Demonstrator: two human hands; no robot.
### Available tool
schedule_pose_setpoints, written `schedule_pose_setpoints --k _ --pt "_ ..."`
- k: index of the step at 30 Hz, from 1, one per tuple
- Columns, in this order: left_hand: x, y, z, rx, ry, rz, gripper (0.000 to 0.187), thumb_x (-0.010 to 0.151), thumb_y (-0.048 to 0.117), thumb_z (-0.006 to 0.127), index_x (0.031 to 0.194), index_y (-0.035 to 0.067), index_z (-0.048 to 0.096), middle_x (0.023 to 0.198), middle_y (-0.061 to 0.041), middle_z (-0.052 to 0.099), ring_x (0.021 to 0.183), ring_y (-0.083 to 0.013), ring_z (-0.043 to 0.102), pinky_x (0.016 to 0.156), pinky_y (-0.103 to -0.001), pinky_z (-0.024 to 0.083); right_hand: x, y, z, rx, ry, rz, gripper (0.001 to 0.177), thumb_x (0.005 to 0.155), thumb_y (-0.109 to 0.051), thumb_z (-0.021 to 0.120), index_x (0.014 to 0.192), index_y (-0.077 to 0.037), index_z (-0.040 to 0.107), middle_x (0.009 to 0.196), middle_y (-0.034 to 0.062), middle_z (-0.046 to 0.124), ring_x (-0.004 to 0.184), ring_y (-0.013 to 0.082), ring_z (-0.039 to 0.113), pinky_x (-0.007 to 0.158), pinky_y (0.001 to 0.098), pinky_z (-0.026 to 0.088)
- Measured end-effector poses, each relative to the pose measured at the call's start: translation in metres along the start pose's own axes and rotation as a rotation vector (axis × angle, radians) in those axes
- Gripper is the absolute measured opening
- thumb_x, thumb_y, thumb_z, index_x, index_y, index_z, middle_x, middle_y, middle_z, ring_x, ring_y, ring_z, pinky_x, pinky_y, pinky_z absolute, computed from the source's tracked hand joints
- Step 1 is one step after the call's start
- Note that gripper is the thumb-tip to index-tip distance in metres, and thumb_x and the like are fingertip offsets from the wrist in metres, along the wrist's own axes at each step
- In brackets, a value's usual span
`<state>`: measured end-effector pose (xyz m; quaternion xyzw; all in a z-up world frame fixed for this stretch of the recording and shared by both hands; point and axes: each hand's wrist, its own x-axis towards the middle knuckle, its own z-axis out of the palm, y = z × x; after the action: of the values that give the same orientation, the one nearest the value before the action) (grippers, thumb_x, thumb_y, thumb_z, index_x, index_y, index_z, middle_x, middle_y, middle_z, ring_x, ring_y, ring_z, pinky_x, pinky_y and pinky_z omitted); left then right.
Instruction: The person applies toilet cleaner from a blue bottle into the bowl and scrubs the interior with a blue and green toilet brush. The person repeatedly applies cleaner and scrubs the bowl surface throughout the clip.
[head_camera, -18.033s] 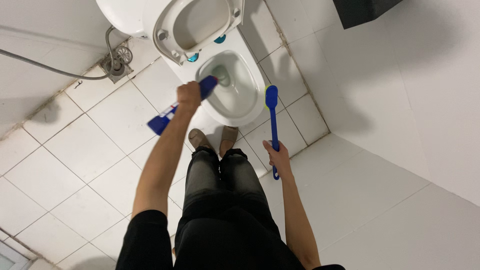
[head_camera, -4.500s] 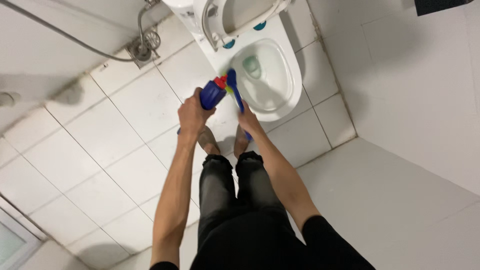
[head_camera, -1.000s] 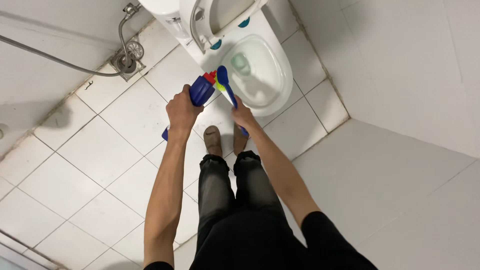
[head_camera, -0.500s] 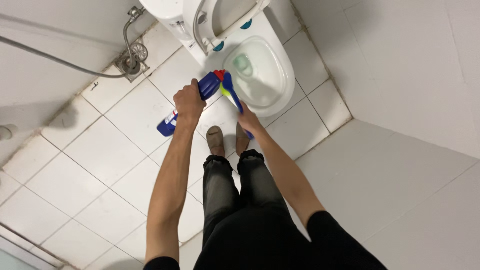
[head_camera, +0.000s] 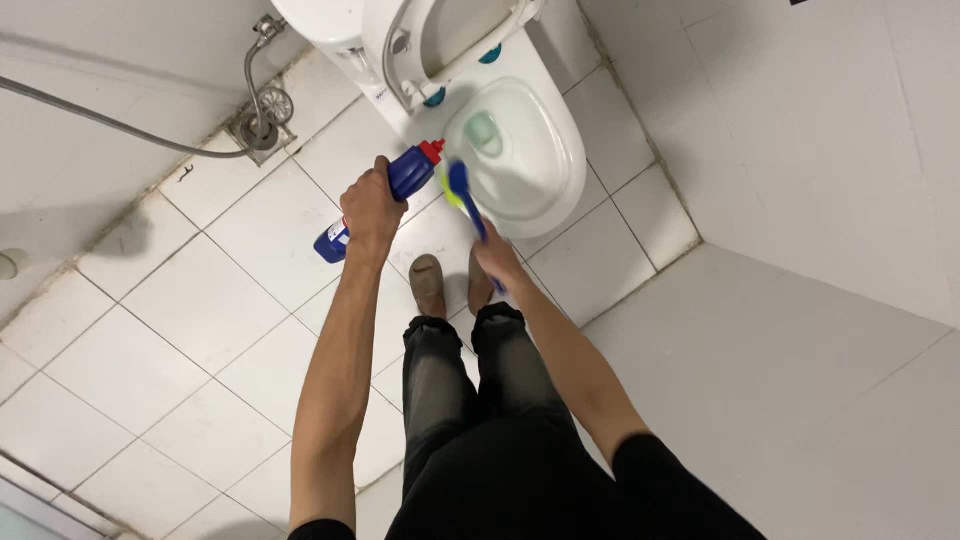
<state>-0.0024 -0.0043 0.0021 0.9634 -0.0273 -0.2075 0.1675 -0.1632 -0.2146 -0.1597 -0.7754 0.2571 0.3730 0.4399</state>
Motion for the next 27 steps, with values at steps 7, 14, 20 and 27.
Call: schedule_pose_setpoints --k 7,14,20,27 --pt "-0.010 0.005 0.009 -0.033 -0.049 -0.029 0.052 0.069 0.014 0.085 0.115 0.006 0.060 0.092 -0.017 0.075 0.082 -0.0381 0.074 0.070 -0.048 0.059 0.003 0.008 -0.019 0.030 -0.022 -0.045 0.065 0.101 -0.029 0.052 0.161 -0.025 0.028 0.075 0.0138 0.067 0.056 0.0255 0.064 0.054 0.0405 0.051" --pt "-0.005 0.016 0.017 -0.021 -0.050 -0.020 0.051 0.067 0.014 0.086 0.111 0.006 0.060 0.092 -0.018 0.074 0.082 -0.0389 0.073 0.071 -0.048 0.057 -0.013 0.065 -0.007 0.243 -0.025 -0.026 0.061 0.099 -0.025 0.056 0.156 -0.021 0.033 0.074 0.0094 0.059 0.056 0.0213 0.056 0.050 0.0375 0.047" --pt "0.003 0.007 0.037 0.059 0.019 0.006 0.054 0.067 0.012 0.085 0.114 0.004 0.060 0.088 -0.019 0.072 0.080 -0.0413 0.071 0.068 -0.052 0.055 0.106 -0.038 0.009 0.937 -0.173 0.079 0.060 0.096 -0.017 0.054 0.153 -0.021 0.033 0.068 0.0047 0.050 0.049 0.0155 0.047 0.041 0.0330 0.042" --pt "0.028 0.009 0.043 0.238 0.020 0.009 0.042 0.077 0.007 0.076 0.116 0.004 0.061 0.089 -0.018 0.074 0.081 -0.0383 0.074 0.069 -0.051 0.057 0.001 0.005 -0.019 0.613 -0.154 0.057 0.062 0.099 -0.020 0.053 0.156 -0.021 0.032 0.073 0.0047 0.052 0.052 0.0147 0.049 0.044 0.0333 0.045"
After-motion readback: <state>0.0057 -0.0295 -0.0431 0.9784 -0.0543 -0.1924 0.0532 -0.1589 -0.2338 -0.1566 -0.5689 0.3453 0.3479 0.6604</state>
